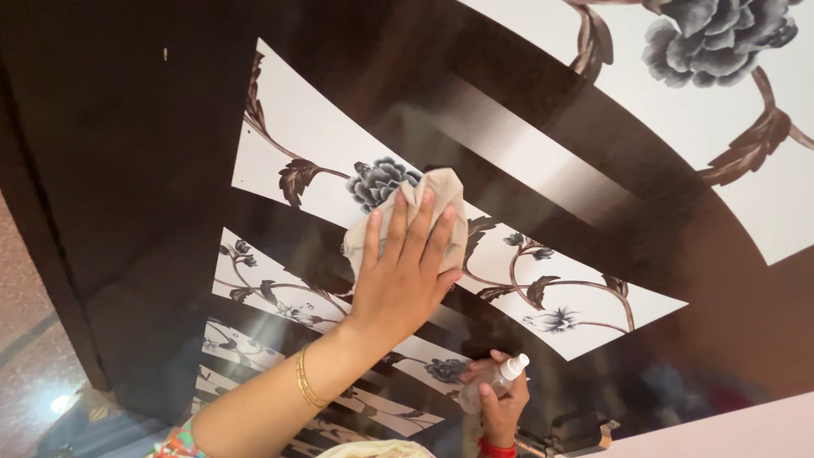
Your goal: The person wipes a dark wooden cabinet with a floral pattern using a white cloth and a spray bottle. They repeatedly spray the surface and wipe it clean, moving across different sections of the cabinet.
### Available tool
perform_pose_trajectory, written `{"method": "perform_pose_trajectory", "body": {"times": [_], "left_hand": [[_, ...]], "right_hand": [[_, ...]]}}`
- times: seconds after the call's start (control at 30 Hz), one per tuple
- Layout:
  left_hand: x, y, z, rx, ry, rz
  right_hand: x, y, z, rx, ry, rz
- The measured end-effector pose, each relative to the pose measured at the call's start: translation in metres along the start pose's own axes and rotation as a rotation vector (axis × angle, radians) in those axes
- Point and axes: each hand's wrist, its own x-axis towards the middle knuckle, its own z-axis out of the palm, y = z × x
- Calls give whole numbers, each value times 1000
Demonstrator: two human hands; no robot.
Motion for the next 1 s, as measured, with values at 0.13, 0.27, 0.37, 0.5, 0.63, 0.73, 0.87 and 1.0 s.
{"method": "perform_pose_trajectory", "body": {"times": [0.13,0.27,0.37,0.5,0.63,0.73,0.87,1.0], "left_hand": [[11,-11,-1,52,-25,-140],[12,-16,2,27,11,-161],[18,-18,-2,-61,2,-100],[27,-35,-6,-89,72,-194],[29,-36,5,-76,115,-191],[11,-12,12,-34,60,-81],[-5,-8,11,54,30,10],[9,-42,7,78,40,-150]], "right_hand": [[-1,1,-2,8,-9,10],[-4,4,-4,39,-5,-11],[-1,5,-1,12,6,-24],[-3,5,1,8,3,-43],[-4,5,3,6,31,-22],[-5,4,5,-26,56,-23],[-4,3,6,-46,57,-22],[-3,2,6,-41,31,-28]]}}
